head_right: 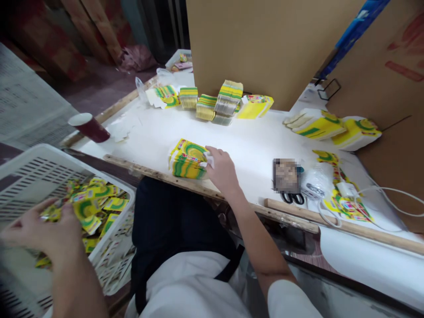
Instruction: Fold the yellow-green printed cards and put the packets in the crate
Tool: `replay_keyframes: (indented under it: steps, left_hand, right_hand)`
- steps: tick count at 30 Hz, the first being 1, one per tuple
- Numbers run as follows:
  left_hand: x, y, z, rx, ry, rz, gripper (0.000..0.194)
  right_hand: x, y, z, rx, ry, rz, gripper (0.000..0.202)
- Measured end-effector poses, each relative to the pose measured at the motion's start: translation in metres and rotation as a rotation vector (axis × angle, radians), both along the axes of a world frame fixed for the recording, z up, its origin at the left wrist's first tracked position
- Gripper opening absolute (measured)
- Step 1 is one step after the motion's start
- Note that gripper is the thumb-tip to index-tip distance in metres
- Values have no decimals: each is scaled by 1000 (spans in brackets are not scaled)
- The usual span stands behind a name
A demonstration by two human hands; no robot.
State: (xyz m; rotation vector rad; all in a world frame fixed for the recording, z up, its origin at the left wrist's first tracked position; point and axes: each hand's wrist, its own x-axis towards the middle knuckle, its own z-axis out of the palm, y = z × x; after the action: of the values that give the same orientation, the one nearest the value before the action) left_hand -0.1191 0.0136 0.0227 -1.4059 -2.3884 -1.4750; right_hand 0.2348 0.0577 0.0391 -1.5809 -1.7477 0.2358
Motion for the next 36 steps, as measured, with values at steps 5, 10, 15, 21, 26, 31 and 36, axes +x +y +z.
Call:
replay_keyframes:
  steps: [5, 10, 15, 21, 26, 31, 36]
  left_hand:
    - [20, 1, -8, 54, 122, -28, 47]
    - [58, 7, -24, -35, -86, -323, 33]
    - [96, 6, -24, -70, -413, -579, 31]
    - [140, 4, -6, 46, -942, -866, 47]
    - [167, 3, 16, 174, -1144, -823, 47]
    - [172, 2, 22, 278, -1201, -800, 40]
    - [169, 3, 15, 344, -1282, -763, 45]
  right_hand:
    - [-13, 13, -9, -53, -95, -3, 33]
    - [-14, 11, -7, -20, -27, -4, 35]
    - [-11, 12, -2, 1, 190, -21, 38]
    - [-46, -26, 7, -141, 562, 269, 32]
    - [-82, -60, -1, -412, 834, 532, 23]
    - [-93, -66, -2, -382, 981, 524, 31]
    - [-95, -71, -5, -422, 1036, 569, 36]
